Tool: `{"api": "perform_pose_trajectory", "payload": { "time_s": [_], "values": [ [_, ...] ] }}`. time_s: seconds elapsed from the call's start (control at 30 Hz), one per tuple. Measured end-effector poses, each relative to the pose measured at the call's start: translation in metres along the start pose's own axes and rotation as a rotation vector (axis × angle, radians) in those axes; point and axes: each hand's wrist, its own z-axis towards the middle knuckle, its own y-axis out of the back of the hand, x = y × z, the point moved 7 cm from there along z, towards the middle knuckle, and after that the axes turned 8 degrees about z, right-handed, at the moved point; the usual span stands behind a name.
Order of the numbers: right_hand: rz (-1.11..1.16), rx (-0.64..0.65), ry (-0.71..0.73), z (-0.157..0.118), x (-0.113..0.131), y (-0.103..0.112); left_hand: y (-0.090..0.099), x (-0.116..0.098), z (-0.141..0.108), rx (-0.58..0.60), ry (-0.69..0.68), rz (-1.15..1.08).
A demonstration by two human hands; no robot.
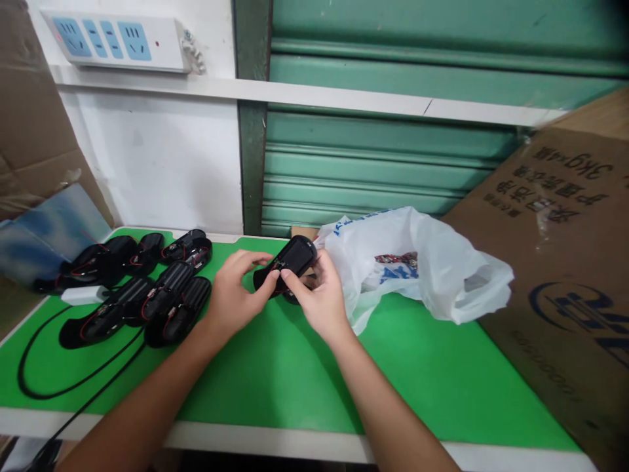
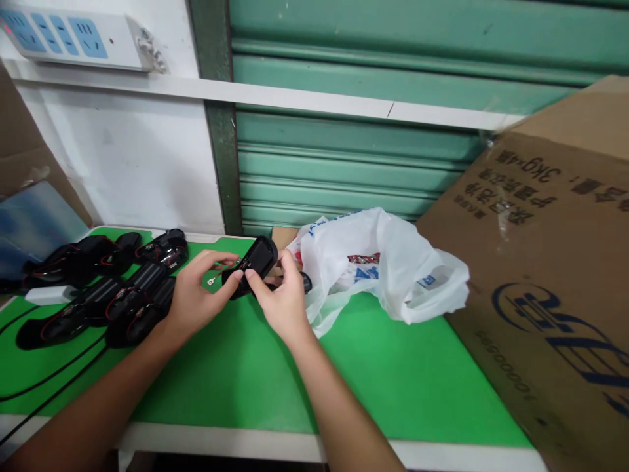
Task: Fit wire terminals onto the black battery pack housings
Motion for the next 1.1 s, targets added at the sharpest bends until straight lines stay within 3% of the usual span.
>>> {"api": "perform_pose_trajectory", "payload": {
  "time_s": [0.33, 1.1],
  "values": [
    [-0.067, 0.088, 0.079, -0.007, 0.005, -0.011, -0.002, 0.001, -0.002, -0.026, -0.05, 0.013],
    [-0.122, 0.05, 0.071, -0.011, 0.009, -0.011, -0.009, 0.016, -0.001, 0.043, 0.107, -0.098]
  ]
}}
